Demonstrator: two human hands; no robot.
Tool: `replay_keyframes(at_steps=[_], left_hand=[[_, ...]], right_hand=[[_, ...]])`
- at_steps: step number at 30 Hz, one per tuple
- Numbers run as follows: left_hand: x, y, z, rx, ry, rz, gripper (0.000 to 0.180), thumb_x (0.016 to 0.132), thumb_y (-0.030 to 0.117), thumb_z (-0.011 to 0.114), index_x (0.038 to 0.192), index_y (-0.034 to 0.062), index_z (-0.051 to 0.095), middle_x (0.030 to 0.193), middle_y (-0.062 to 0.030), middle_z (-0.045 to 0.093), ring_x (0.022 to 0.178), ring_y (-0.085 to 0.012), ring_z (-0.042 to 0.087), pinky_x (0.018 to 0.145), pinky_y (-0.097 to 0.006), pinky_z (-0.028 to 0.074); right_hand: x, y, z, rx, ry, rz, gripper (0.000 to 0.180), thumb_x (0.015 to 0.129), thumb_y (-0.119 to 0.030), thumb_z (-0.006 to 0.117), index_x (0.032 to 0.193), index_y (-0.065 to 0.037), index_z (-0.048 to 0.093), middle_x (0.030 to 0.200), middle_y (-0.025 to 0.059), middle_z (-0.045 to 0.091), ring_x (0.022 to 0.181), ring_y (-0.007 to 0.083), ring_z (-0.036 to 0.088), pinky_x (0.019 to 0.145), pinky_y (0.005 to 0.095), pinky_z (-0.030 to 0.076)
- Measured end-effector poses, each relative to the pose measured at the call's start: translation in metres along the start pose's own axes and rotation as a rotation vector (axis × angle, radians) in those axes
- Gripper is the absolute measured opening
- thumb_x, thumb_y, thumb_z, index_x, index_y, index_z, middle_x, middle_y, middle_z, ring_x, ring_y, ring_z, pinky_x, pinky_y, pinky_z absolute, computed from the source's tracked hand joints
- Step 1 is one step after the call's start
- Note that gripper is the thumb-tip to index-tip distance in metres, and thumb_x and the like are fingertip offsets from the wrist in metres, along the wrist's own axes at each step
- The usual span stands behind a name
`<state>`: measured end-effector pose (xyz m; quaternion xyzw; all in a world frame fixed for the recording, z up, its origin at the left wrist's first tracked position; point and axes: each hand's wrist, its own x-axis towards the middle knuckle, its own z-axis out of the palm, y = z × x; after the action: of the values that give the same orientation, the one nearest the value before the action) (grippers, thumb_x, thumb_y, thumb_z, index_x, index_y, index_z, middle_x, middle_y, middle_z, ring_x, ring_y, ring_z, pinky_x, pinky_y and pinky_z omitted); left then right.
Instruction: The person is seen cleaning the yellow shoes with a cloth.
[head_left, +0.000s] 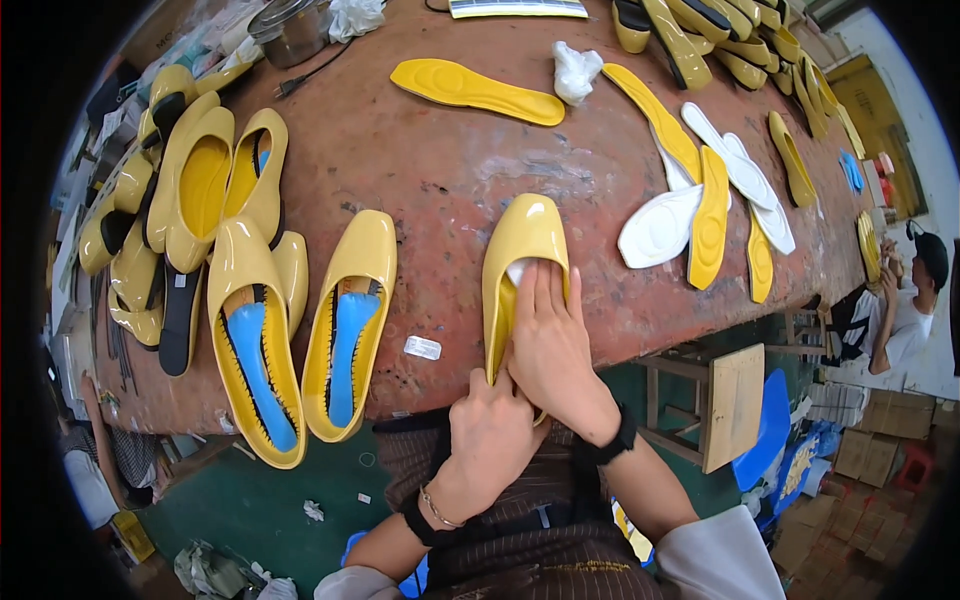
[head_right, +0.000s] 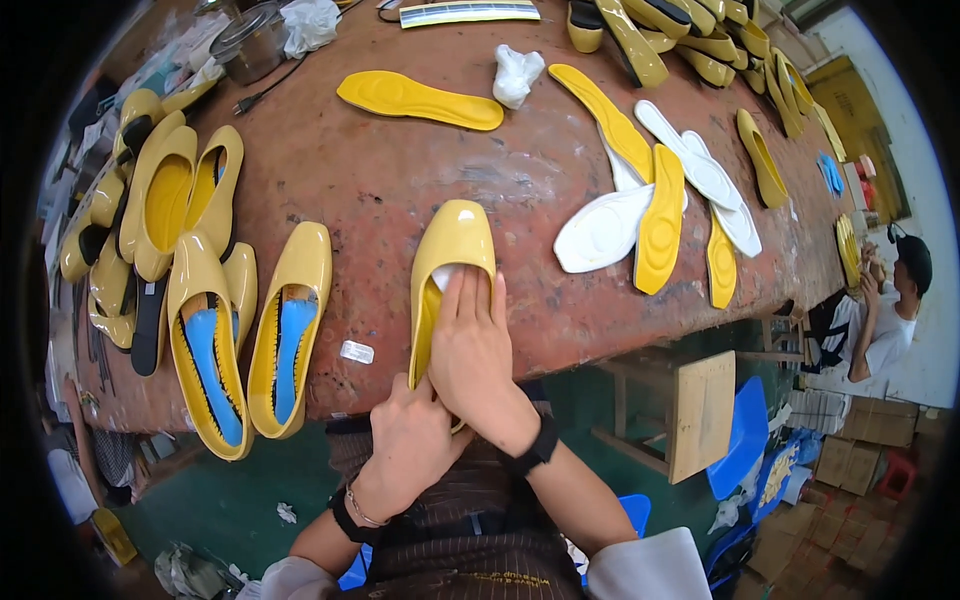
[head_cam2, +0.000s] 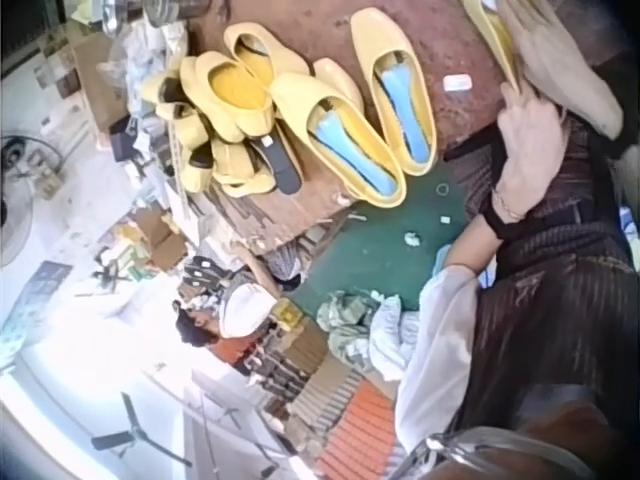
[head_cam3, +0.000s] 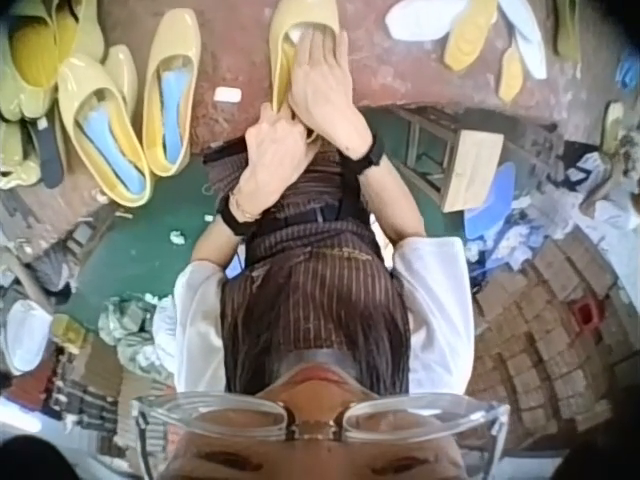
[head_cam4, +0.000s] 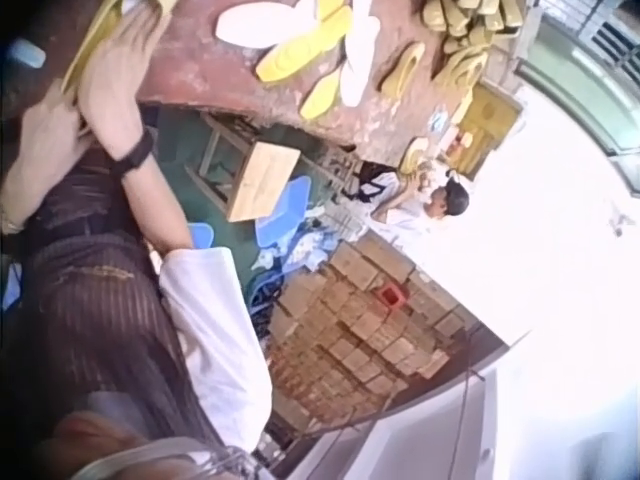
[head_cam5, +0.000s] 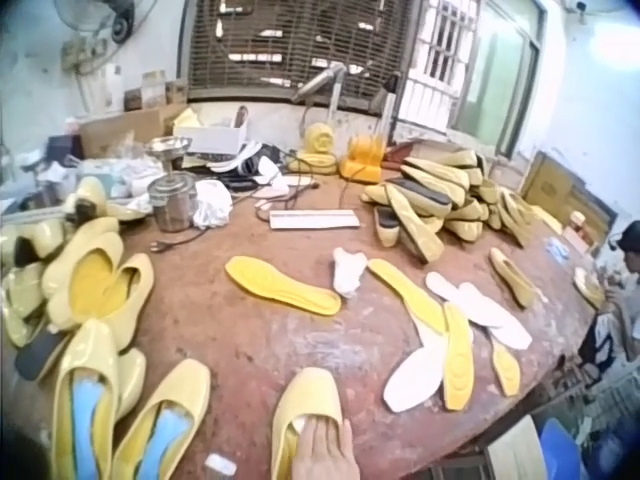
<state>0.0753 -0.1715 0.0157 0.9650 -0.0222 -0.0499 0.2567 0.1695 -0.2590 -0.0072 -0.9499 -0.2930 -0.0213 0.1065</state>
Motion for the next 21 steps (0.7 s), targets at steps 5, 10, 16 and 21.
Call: replay_keyframes(at_steps=[5,10,16,21], left_hand=[[0.002,0.006,-0.004,0.023,0.076,0.011,0.047,0.067,0.024,0.082,0.107,0.0024,0.069,0.122,-0.0139,0.063,0.083,-0.0339,0.06,0.061,-0.042,0.056],[-0.003,-0.005,0.002,0.051,-0.015,0.023,0.074,0.065,0.022,0.083,0.131,-0.0011,0.058,0.143,-0.0198,0.052,0.083,-0.032,0.063,0.064,-0.035,0.059],[0.002,0.001,-0.002,0.01,0.013,0.049,0.072,0.065,0.02,0.083,0.129,-0.0021,0.06,0.142,-0.021,0.052,0.084,-0.0342,0.063,0.063,-0.039,0.059],[-0.002,0.0,0.0,0.046,0.014,0.046,0.068,0.062,0.023,0.086,0.121,-0.0025,0.064,0.134,-0.0192,0.057,0.085,-0.033,0.063,0.066,-0.038,0.059]], right_hand=[[0.024,0.017,-0.011,0.126,-0.188,0.055,0.063,0.073,-0.008,0.065,0.127,0.016,0.043,0.128,0.0325,0.053,0.129,0.0445,0.047,0.12,0.0552,0.016],[-0.04,-0.009,-0.042,0.152,-0.101,-0.087,0.063,0.077,-0.002,0.059,0.132,0.019,0.039,0.132,0.0379,0.049,0.132,0.0476,0.043,0.118,0.0566,0.021],[-0.009,0.007,-0.025,0.212,-0.086,-0.035,0.067,0.079,-0.004,0.058,0.137,0.02,0.035,0.139,0.0406,0.042,0.136,0.047,0.04,0.119,0.056,0.02],[-0.005,0.001,0.012,-0.037,0.121,-0.002,0.061,0.083,-0.009,0.057,0.135,0.017,0.038,0.134,0.0339,0.05,0.133,0.044,0.044,0.119,0.0563,0.018]])
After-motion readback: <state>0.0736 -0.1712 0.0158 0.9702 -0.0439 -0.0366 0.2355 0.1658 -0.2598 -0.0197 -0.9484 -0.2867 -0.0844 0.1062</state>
